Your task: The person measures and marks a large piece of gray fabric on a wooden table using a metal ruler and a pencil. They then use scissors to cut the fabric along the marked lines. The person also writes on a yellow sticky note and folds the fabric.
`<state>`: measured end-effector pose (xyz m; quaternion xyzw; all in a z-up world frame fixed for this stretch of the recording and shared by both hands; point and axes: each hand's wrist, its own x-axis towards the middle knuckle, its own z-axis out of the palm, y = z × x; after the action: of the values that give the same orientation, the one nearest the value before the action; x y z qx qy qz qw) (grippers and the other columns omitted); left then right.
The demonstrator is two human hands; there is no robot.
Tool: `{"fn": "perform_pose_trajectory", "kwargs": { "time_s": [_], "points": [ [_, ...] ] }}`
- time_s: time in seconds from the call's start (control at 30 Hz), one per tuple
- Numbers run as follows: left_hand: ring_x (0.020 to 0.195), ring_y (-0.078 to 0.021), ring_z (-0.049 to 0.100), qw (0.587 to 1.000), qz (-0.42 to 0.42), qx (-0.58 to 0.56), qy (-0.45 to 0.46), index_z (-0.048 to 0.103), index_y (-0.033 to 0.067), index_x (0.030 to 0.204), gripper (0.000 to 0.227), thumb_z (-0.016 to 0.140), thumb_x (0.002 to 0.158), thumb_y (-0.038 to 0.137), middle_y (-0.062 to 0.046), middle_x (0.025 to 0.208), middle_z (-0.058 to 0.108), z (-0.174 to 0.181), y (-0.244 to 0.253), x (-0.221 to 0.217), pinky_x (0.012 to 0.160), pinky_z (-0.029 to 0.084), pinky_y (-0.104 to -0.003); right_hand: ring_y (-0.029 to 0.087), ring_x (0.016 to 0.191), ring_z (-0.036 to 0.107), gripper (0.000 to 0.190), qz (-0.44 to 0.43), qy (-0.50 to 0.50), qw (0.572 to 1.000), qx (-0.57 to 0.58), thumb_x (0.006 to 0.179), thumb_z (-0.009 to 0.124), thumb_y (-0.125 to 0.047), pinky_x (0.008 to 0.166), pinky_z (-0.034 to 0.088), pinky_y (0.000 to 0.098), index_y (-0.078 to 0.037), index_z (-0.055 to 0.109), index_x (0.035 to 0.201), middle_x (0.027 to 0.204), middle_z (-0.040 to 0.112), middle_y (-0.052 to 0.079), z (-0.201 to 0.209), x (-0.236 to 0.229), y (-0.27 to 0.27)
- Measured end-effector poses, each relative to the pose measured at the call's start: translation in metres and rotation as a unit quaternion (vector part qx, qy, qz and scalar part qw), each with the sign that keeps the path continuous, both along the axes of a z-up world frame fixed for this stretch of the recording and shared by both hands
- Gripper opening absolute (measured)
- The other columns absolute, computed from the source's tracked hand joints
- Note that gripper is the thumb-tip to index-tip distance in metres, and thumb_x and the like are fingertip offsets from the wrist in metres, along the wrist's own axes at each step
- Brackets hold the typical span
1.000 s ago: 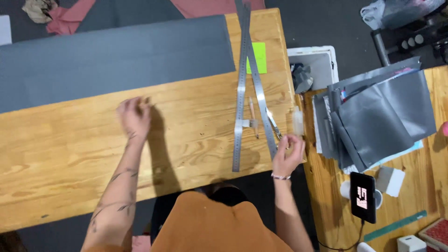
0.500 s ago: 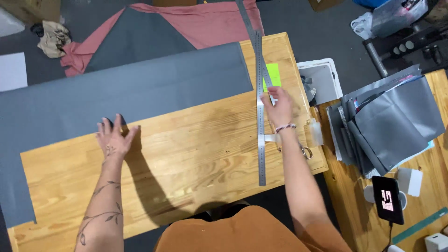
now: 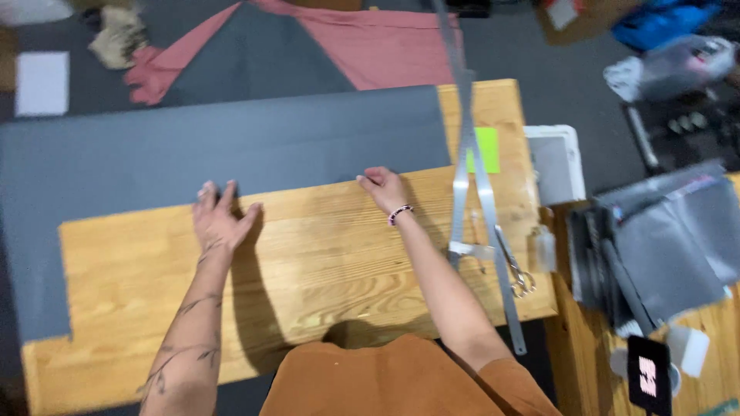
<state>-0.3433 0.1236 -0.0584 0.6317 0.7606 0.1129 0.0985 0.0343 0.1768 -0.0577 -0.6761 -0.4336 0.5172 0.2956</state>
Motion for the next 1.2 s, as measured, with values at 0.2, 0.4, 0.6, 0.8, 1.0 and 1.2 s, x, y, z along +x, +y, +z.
{"fn": "perform_pose_trajectory", "kwargs": {
  "time_s": [0.2,0.4,0.6,0.8,1.0,1.2],
  "points": [
    [0.136,-0.0372,0.050,0.990,-0.009,0.013,-0.139,0.056,0.0190,0.141,0.080,0.074,0.069,0.048,-0.018,0.144,0.056,-0.006,0.007,-0.024,0.117,0.036,-0.046,0.030,0.138,0.048,0.092,-0.118,0.429,0.852,-0.276,0.083,0.086,-0.045,0.114,0.045,0.0411,0.001,0.039,0.148,0.148,0.047,0.020,0.010,-0.182,-0.031],
    [0.133,-0.0404,0.052,0.981,-0.014,-0.037,-0.189,0.042,0.0135,0.147,0.075,0.070,0.078,0.024,-0.022,0.140,0.056,-0.042,0.008,-0.041,0.116,0.038,-0.047,-0.003,0.031,0.031,0.052,-0.065,0.588,0.723,-0.357,0.083,0.075,-0.053,0.024,0.022,0.0082,-0.027,0.040,0.054,0.043,0.038,-0.014,-0.051,-0.272,0.012],
    [0.131,-0.0414,0.054,0.961,-0.062,-0.016,-0.268,0.046,0.0032,0.143,0.058,0.057,0.087,0.018,-0.026,0.136,0.059,-0.001,-0.013,-0.054,0.118,0.038,-0.046,0.036,0.137,0.048,0.053,0.197,-0.250,0.907,0.276,0.096,0.064,-0.044,0.118,0.034,0.0463,-0.014,0.058,0.140,0.144,0.055,0.020,0.002,-0.326,-0.014],
    [0.137,-0.0289,0.050,0.978,0.110,0.062,-0.167,0.060,0.0168,0.135,0.048,0.066,0.087,0.016,-0.009,0.136,0.059,-0.032,-0.095,-0.152,0.116,0.039,-0.040,0.024,0.155,0.016,0.058,0.392,-0.392,0.808,0.200,0.103,0.042,-0.050,0.127,0.007,0.0489,-0.037,0.030,0.158,0.170,0.018,0.000,-0.010,-0.304,-0.023],
    [0.137,-0.0397,0.048,0.937,0.347,0.040,-0.021,0.047,0.0084,0.149,0.068,0.067,0.085,0.020,-0.023,0.149,0.048,0.000,-0.199,-0.263,0.114,0.039,-0.052,0.029,0.150,0.030,0.060,0.351,-0.402,0.805,0.260,0.097,0.053,-0.045,0.125,0.018,0.0525,-0.034,0.041,0.154,0.165,0.033,0.004,-0.016,-0.307,-0.025],
    [0.097,-0.0168,0.069,0.953,0.285,0.001,0.107,0.070,0.0324,0.120,0.031,0.064,0.090,0.028,0.005,0.099,0.072,-0.024,-0.207,-0.317,0.088,0.057,-0.034,0.030,0.151,0.030,0.059,0.350,-0.370,0.830,0.229,0.093,0.059,-0.040,0.124,0.020,0.0557,-0.030,0.047,0.149,0.165,0.033,0.005,-0.007,-0.310,-0.021]
  ]
}}
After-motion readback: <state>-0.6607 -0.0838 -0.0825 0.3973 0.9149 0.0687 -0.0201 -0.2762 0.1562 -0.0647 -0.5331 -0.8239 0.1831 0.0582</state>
